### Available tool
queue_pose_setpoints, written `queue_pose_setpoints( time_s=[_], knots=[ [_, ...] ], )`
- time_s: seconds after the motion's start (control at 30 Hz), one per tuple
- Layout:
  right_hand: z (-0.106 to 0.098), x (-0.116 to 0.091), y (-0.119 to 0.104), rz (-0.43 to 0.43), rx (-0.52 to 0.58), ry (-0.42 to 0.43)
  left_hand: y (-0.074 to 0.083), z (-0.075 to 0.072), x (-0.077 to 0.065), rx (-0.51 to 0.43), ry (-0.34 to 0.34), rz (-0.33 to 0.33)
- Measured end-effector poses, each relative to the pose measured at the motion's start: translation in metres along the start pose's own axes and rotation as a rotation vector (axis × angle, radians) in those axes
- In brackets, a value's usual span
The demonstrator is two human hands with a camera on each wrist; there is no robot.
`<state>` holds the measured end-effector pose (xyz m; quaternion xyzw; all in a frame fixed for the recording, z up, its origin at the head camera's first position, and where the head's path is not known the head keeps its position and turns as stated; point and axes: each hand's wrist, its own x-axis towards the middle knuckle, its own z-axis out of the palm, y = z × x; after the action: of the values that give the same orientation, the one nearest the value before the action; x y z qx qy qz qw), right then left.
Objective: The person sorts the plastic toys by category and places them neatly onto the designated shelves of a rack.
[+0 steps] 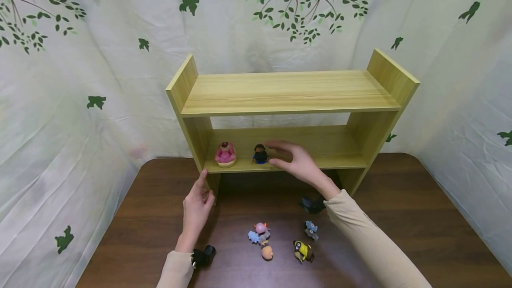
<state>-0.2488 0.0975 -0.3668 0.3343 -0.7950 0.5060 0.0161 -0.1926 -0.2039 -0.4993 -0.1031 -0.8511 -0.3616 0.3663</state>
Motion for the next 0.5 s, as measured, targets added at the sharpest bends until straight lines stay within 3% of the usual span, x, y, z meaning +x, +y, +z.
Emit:
queue_pose_setpoints(
  time_s=[0.17,0.27,0.5],
  knots=[
    [-0.004,-0.009,-0.003,-0.008,-0.017,0.017,0.0,0.0,0.0,-0.001,0.004,0.001],
    [-0.005,-0.013,0.008,-0.039,-0.021,0.025,0.0,0.0,0.0,0.002,0.01,0.004],
    [-0.006,-0.025,0.008,-0.032,0.042,0.039,0.0,0.001,0.0,0.011,0.003,0.005]
  ],
)
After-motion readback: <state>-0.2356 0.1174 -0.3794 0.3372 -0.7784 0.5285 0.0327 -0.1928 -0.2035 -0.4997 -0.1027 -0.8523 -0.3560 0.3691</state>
